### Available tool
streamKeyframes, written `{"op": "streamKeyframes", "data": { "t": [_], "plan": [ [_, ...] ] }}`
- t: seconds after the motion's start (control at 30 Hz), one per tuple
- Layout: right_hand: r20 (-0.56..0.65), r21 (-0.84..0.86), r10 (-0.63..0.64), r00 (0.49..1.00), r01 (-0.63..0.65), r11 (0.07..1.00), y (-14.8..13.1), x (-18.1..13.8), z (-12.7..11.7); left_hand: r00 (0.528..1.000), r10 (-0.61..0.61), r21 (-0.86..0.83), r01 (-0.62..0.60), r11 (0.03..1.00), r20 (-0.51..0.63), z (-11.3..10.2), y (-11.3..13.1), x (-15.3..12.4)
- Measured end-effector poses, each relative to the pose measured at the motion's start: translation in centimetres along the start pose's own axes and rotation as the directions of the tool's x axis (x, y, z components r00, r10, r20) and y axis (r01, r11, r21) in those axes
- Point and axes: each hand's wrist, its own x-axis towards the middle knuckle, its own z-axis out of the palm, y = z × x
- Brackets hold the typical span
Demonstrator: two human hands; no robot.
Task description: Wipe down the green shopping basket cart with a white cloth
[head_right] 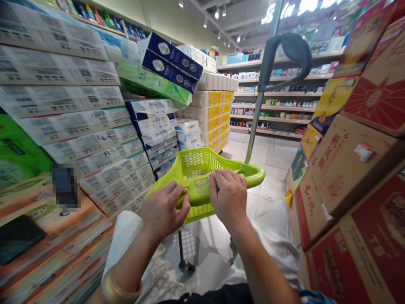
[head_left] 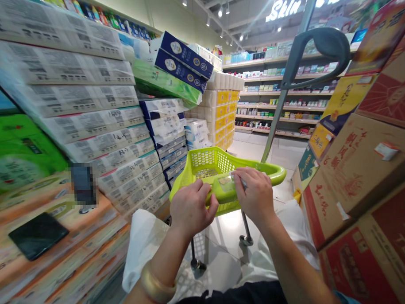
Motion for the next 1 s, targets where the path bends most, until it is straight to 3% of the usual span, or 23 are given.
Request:
{"op": "streamKeyframes", "data": {
  "t": [0.2, 0.47, 0.7, 0.83, 1.0],
  "plan": [
    [0.11, 0.099, -0.213, 0.971, 0.202, 0.974, -2.9, -0.2, 0.3, 1.0, 0.012, -0.007, -0.012, 1.0, 0.015, -0.1, -0.2, 0.0],
    [0.109, -0.034, 0.0, 0.994, 0.004, 0.999, 0.0, 0.9, -0.5, 1.0, -0.004, -0.008, 0.004, 1.0, 0.024, -0.1, 0.0, 0.0],
    [0.298, 0.057, -0.203, 0.933, 0.195, 0.979, -3.1, 1.6, 0.0, 0.999, 0.009, -0.011, -0.008, 1.0, 0.033, -0.2, -0.1, 0.0],
    [0.371, 0.004, -0.145, 0.917, 0.154, 0.988, -1.4, 3.0, -0.2, 1.0, 0.005, -0.016, -0.004, 1.0, 0.026, -0.1, -0.2, -0.1],
    [0.338, -0.141, -0.038, 0.94, 0.091, 0.986, -0.4, 3.3, -0.4, 1.0, -0.003, -0.022, 0.004, 1.0, 0.024, 0.0, -0.1, 0.0]
  ]
}}
